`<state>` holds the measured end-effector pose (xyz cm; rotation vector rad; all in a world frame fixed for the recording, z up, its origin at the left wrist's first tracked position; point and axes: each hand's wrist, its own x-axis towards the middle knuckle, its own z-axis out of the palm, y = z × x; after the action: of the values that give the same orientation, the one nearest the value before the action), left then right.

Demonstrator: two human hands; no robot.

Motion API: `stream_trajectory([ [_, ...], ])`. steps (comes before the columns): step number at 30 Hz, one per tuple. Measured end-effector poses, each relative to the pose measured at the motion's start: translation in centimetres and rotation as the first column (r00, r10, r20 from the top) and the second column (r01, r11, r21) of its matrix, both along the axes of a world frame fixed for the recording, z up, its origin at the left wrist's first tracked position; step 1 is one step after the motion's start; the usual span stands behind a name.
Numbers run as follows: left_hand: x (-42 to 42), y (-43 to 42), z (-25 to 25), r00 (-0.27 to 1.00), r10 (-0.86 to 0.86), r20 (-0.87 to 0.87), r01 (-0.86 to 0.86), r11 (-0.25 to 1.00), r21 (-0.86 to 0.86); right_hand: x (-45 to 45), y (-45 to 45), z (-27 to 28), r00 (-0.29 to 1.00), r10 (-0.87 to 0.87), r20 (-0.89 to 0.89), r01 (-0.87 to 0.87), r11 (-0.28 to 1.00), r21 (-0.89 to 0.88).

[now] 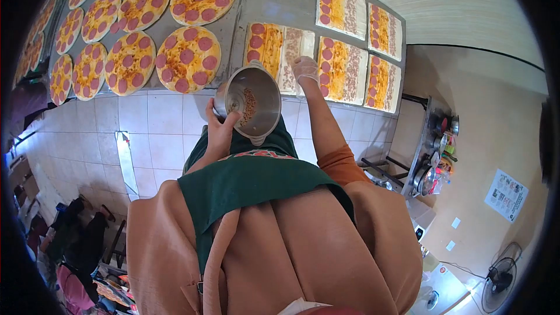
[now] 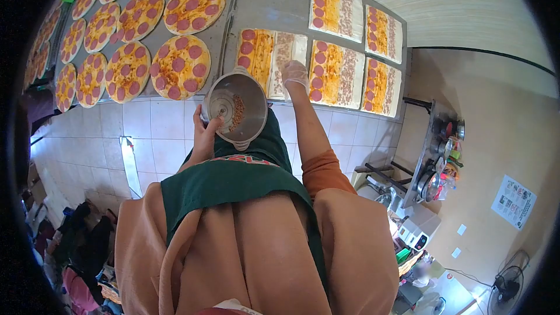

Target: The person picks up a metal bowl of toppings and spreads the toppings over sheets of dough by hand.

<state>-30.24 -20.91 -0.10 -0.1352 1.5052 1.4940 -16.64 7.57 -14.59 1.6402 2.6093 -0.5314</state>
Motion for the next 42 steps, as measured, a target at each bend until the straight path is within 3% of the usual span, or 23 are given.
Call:
stream_trajectory([
  [4,0.1,-0.2,0.3,1.0,-0.014,0.005,0.014,1.0,0.004,-0.1,0.3,-0.5,0.994,0.008,0.106,-0.005,1.0,-0.029],
  [7,0.2,-0.3,0.0,1.0,-0.021,-0.007,0.021,1.0,0.001,-1.1,0.2,-0.7,0.996,-0.09,0.018,0.091,0.995,-0.047],
  [10,0.4,-0.5,0.1,0.999,-0.034,-0.001,0.034,0.999,-0.016,-2.5,0.3,0.5,0.956,0.188,0.224,-0.197,0.98,0.016],
  [13,0.5,-0.6,0.0,0.999,-0.046,-0.02,0.045,0.999,-0.017,-2.7,1.1,0.1,0.893,0.288,0.346,-0.303,0.953,-0.01],
  [16,0.6,-0.8,-0.3,0.998,-0.048,-0.04,0.047,0.999,-0.021,-1.8,0.6,0.2,0.959,0.194,0.207,-0.211,0.976,0.059],
  [19,0.6,-0.8,-0.2,0.999,-0.028,-0.026,0.027,1.0,-0.008,-0.8,0.1,0.2,0.938,0.211,0.276,-0.231,0.972,0.041],
  [22,0.5,-0.8,-0.1,1.0,-0.018,-0.012,0.018,1.0,-0.008,0.5,-0.7,-0.2,0.974,0.133,0.182,-0.136,0.991,0.007],
  [25,0.3,-1.0,-0.4,1.0,-0.015,-0.015,0.014,1.0,-0.011,1.7,-2.8,0.2,0.981,0.191,0.041,-0.191,0.982,-0.013],
  [28,0.2,-1.1,-0.6,1.0,0.001,-0.007,-0.001,1.0,0.002,1.5,-4.4,0.2,0.957,0.272,0.101,-0.269,0.962,-0.043],
  [34,0.2,-1.2,-0.8,1.0,-0.008,-0.01,0.008,1.0,0.008,1.4,-4.1,-1.4,0.966,0.219,0.136,-0.225,0.974,0.03],
  [37,0.3,-1.3,-0.6,1.0,-0.009,-0.005,0.009,1.0,0.017,0.8,-4.2,-0.8,0.991,0.076,0.11,-0.077,0.997,0.004],
  [40,0.1,-1.4,-0.3,1.0,-0.007,-0.005,0.007,1.0,0.02,1.5,-4.6,-0.8,0.941,0.239,0.241,-0.258,0.965,0.05],
  [42,0.0,-1.5,-0.3,1.0,-0.006,-0.007,0.006,1.0,0.015,2.2,-5.0,-0.8,0.974,0.15,0.172,-0.143,0.988,-0.053],
])
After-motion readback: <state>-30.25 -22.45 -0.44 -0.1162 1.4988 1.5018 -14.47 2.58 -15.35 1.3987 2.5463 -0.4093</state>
